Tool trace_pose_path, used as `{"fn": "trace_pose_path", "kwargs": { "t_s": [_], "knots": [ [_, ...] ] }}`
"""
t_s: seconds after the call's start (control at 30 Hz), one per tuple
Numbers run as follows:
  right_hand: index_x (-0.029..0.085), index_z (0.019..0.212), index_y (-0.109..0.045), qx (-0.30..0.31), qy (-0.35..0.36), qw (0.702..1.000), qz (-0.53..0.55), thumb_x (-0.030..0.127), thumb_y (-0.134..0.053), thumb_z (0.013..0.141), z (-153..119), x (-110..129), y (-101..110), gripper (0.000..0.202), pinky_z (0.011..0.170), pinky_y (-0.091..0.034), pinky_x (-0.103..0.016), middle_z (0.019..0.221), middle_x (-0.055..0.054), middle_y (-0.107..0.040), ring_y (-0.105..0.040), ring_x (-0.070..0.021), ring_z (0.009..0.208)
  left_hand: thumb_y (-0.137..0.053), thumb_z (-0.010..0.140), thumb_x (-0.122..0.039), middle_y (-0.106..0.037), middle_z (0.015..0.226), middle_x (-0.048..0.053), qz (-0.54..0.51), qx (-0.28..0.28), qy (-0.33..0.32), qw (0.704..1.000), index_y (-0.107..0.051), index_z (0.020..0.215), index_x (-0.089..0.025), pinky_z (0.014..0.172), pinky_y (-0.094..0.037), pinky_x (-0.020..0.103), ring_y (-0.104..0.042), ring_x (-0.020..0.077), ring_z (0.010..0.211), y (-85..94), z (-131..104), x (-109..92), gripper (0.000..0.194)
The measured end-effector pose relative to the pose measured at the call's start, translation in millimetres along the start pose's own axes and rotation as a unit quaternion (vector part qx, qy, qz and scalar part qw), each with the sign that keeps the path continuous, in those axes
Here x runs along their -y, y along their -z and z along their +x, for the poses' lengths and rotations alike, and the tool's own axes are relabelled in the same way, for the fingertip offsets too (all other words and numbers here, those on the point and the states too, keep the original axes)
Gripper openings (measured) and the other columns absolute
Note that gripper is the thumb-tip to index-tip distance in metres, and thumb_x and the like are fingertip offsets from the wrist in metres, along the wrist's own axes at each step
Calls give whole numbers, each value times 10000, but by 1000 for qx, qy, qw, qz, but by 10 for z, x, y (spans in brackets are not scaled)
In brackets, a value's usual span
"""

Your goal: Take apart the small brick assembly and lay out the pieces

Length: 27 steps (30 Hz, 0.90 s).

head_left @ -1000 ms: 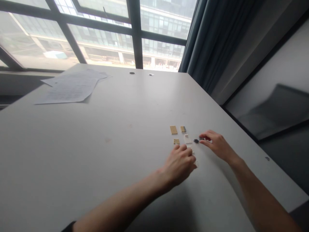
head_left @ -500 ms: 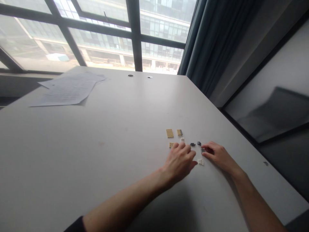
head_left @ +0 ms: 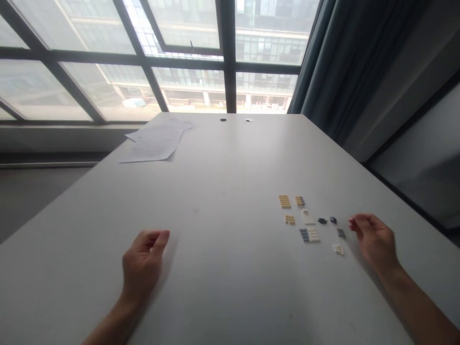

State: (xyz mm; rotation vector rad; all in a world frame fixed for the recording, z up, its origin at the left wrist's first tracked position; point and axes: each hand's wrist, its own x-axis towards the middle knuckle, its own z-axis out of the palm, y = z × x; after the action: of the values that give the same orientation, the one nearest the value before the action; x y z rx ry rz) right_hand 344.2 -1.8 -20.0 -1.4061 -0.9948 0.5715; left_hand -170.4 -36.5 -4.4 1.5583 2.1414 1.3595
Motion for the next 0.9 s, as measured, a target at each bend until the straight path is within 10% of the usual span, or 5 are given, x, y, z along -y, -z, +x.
{"fn": "trace_pose_path", "kwargs": {
  "t_s": [0.1,0.2,0.3,0.47,0.9],
  "knots": [
    [231,617,-537,-23,48,998,44,464,-586,827,-73,215,-176,318,663,-523,-368,649,-4,-560,-584,-180,635,-485,886,-443,-628,767,14,-19,-84,-32,996,-613,827,-176,679,-504,311,-601,178,698,225,-22,-82,302],
    [229,757,-629,47,229,970,-60,575,-393,907,-305,578,-360,444,882,-480,-494,894,-96,-659,-640,-270,897,-409,934,-457,-589,1231,46,40,10,-335,941,-594,1157,-285,1006,-403,454,-533,267,1167,327,-135,-378,337],
    [145,1336,-492,325,446,807,-210,795,-421,750,-658,807,-620,878,1091,-288,-553,1379,-183,-484,-403,-379,1304,-358,819,-740,-371,1484,78,126,257,-511,811,-304,1449,-263,1153,-137,520,-270,325,1390,218,-273,-570,792],
    [74,1502,-83,606,403,613,-306,748,-456,777,-1048,706,-1043,1058,1179,-97,-459,1558,-175,-116,-118,-309,1438,-326,772,-802,-116,1562,115,198,466,-448,737,25,1501,-172,1174,-81,466,-149,292,1435,-105,-341,-417,1025],
    [107,1506,-78,636,349,626,-285,711,-506,778,-1071,636,-1097,1039,1182,-76,-472,1558,-162,-101,-129,-315,1434,-393,740,-808,-97,1558,118,188,482,-427,742,32,1498,-182,1170,-101,505,-141,317,1431,-118,-330,-396,1070]
  ]
}}
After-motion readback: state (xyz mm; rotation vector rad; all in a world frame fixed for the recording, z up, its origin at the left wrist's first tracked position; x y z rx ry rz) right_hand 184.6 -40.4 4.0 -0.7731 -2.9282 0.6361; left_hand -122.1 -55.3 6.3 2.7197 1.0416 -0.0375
